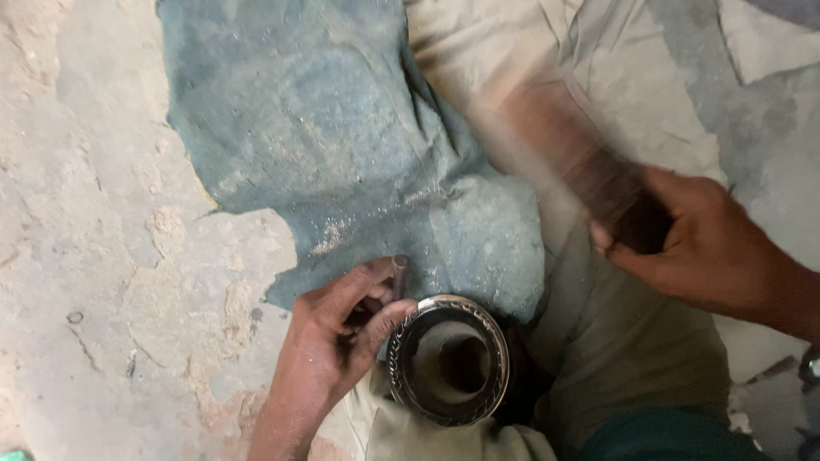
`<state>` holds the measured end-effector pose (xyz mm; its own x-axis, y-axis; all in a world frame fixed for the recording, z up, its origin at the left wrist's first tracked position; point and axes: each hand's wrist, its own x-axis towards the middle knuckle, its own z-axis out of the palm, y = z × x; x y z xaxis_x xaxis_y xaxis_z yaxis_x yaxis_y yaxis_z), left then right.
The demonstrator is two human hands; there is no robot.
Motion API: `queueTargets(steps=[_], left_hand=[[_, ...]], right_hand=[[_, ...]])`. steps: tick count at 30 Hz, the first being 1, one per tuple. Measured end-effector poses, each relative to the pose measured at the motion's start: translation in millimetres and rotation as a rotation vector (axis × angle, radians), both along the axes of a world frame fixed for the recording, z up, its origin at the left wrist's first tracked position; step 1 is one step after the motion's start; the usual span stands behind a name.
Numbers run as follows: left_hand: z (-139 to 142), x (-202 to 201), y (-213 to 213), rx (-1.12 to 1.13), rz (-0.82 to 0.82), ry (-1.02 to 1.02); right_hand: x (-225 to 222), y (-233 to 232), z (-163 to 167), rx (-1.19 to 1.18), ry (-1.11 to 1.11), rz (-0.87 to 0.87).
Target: The person sits on the floor and repeatedly strikes the rim of a cylindrical metal object with a wooden mallet. The object is held steady with the left hand while the right hand delivers repeated blows to shape or flatten the rim.
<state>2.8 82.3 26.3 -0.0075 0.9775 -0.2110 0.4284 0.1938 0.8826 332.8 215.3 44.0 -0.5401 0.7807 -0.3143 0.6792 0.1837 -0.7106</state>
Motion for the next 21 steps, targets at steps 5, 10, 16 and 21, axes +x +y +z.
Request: queueTargets(steps=[5, 10, 16, 21], left_hand=[[-5, -1, -2, -0.036, 0.015, 0.044], [-3, 3, -5, -0.019, 0.046, 0.018], [-7, 2, -5, -0.027, 0.019, 0.029], [-6, 1, -11, 0.032, 0.036, 0.041]], right_hand=[[-2, -3, -10, -0.07, -0.088, -0.061], [-23, 2, 8, 0.103, 0.013, 0.138], [-28, 16, 17, 0.067, 0.1, -0.057], [-8, 17, 11, -0.083, -0.76, 0.38]])
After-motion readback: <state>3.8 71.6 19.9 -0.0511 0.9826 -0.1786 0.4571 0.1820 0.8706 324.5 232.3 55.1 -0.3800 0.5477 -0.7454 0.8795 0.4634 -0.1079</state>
